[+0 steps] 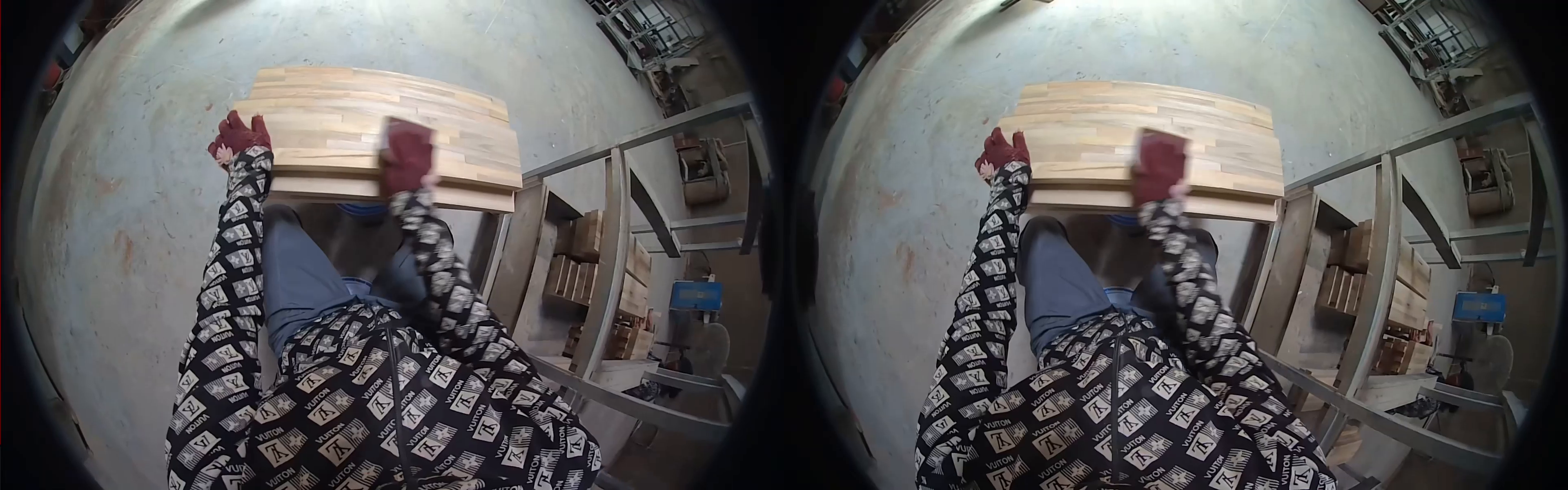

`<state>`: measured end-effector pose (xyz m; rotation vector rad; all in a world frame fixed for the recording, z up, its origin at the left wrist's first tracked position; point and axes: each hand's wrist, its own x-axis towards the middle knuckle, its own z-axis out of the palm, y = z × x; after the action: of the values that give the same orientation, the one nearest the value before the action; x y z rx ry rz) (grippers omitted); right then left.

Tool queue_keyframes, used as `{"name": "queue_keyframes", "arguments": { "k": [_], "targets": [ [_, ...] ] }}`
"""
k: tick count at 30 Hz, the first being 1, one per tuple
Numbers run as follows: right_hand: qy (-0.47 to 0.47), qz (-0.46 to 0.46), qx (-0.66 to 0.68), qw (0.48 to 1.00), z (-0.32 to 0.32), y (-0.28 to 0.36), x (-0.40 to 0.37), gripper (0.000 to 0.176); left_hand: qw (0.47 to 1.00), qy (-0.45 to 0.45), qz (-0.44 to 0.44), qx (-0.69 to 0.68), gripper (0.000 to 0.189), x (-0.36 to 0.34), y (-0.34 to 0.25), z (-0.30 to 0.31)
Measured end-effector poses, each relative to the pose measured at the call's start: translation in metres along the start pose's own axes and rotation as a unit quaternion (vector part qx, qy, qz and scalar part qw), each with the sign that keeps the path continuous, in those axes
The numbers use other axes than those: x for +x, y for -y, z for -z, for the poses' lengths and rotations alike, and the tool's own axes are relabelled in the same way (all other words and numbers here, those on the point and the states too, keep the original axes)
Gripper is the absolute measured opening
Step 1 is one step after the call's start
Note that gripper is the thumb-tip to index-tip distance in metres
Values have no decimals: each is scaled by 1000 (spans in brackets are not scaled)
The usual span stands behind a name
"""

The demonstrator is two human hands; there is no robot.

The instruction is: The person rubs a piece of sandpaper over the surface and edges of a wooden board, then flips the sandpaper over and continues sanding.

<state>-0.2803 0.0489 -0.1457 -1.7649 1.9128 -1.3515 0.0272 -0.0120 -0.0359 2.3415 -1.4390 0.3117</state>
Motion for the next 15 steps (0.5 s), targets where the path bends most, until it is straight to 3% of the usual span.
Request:
{"name": "queue_keyframes", "arguments": {
  "k": [1, 2, 3, 4, 6, 8, 11, 14, 15],
  "targets": [
    [39, -25, 57, 997, -56, -24, -13, 48, 1000, -4, -4, -12, 54, 0, 1, -2],
    [23, 232, -73, 970, -26, 67, -6, 51, 999, -33, -26, -23, 52, -1, 5, -5],
    [109, 273, -127, 947, 28, 158, 4, 45, 998, -37, -36, -34, 51, -1, 7, -6],
    [166, 249, -65, 952, 30, 170, 12, 51, 997, -41, -44, -45, 51, 0, 8, -6],
    [212, 266, -18, 940, 42, 157, 26, 48, 995, -64, -57, -51, 48, -1, 9, -5],
    [118, 246, -46, 961, 49, 99, 35, 45, 999, -16, -26, -38, 49, 0, 5, -2],
    [10, 193, -138, 971, 120, 1, 70, 43, 998, -29, -34, -40, 47, 0, 6, -5],
    [-16, 66, -201, 977, 208, -41, 93, 40, 997, -58, -49, -32, 45, -2, 4, 1],
    [-34, 70, -256, 963, 218, -64, 97, 39, 997, -52, -43, -22, 44, 0, 3, -1]
  ]
}}
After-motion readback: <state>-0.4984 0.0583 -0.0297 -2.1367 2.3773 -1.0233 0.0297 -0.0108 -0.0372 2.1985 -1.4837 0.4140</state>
